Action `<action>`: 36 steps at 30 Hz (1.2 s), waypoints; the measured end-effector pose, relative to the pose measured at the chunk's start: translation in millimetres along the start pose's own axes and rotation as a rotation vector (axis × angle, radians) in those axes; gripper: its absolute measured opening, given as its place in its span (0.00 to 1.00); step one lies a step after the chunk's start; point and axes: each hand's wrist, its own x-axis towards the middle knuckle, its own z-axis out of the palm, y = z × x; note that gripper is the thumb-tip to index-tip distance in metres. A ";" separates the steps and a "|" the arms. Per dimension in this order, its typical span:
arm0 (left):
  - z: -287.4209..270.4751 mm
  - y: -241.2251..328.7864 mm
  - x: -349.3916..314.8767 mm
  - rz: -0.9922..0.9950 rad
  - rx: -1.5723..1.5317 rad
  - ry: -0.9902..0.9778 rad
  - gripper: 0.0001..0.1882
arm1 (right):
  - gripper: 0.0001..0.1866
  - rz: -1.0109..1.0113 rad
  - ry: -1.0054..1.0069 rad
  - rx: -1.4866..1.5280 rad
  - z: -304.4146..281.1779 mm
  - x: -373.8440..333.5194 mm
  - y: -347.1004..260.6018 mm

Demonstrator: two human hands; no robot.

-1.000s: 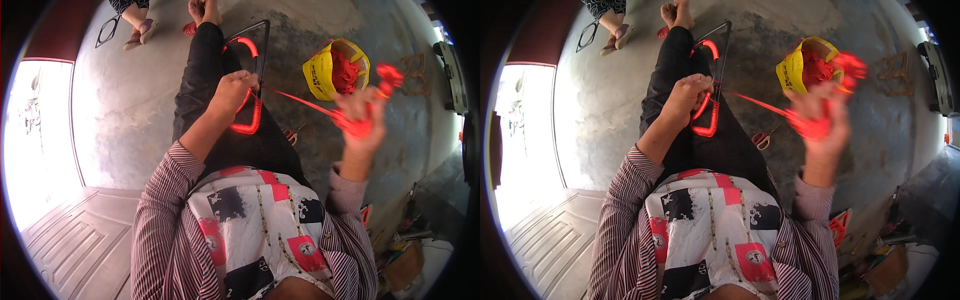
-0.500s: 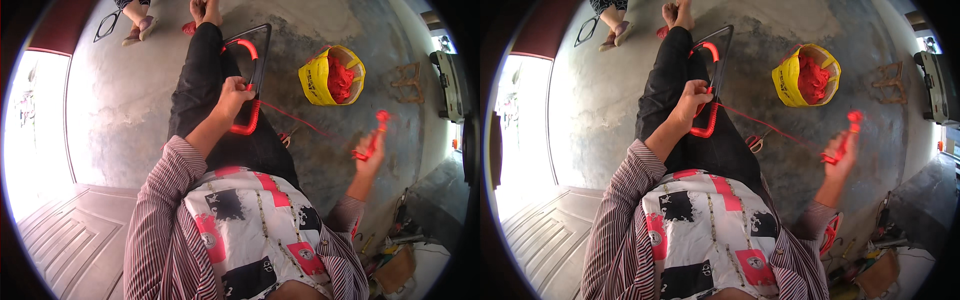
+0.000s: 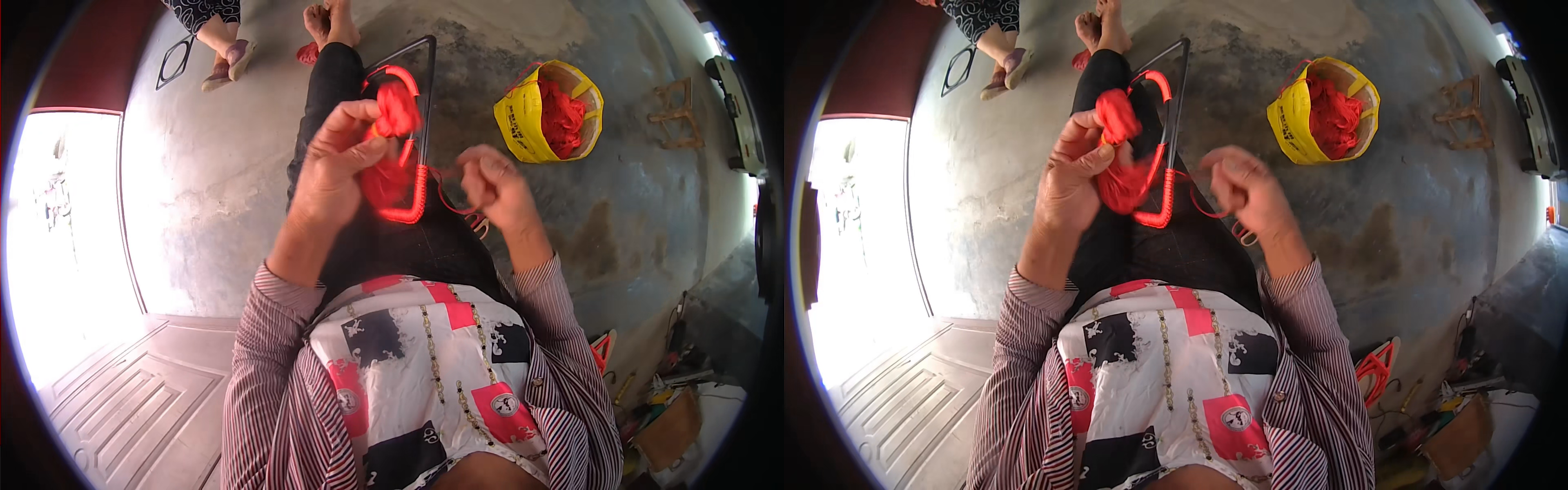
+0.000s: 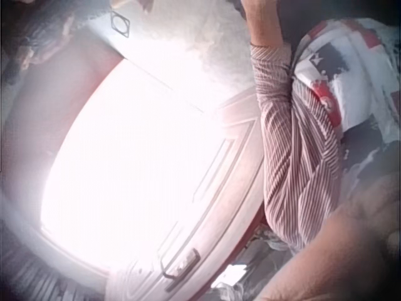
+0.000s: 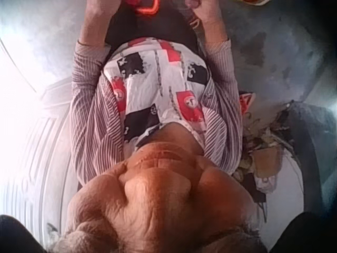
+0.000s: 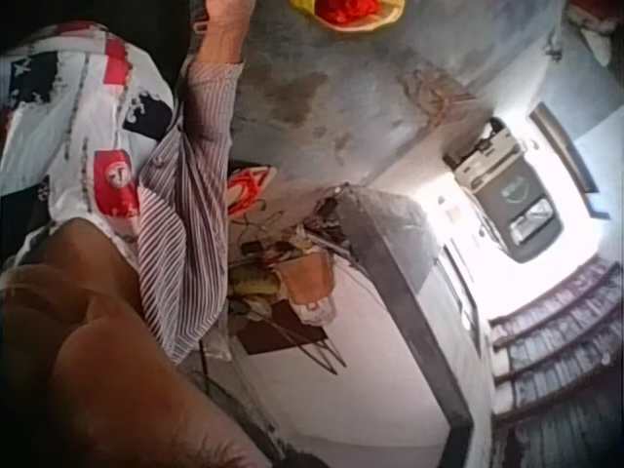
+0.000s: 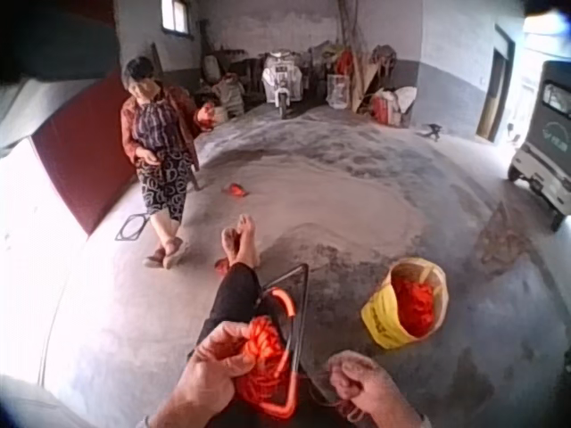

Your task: Wrapping red thread or twine tightly around a black plastic D-shaped handle or frame.

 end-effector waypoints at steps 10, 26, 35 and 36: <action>-19.2 -65.3 11.7 0.174 1.366 -0.033 0.14 | 0.18 0.095 -0.008 -0.706 9.3 46.3 26.2; -30.4 -82.0 23.8 -0.437 0.359 0.182 0.15 | 0.18 -0.550 0.184 0.104 -15.7 -74.3 -122.1; -26.3 -87.0 24.3 -0.464 0.333 0.205 0.15 | 0.15 -0.047 0.119 -0.457 39.4 5.9 10.9; -27.1 -85.8 25.0 -0.467 0.340 0.205 0.15 | 0.15 -0.049 0.121 -0.450 44.6 3.2 5.5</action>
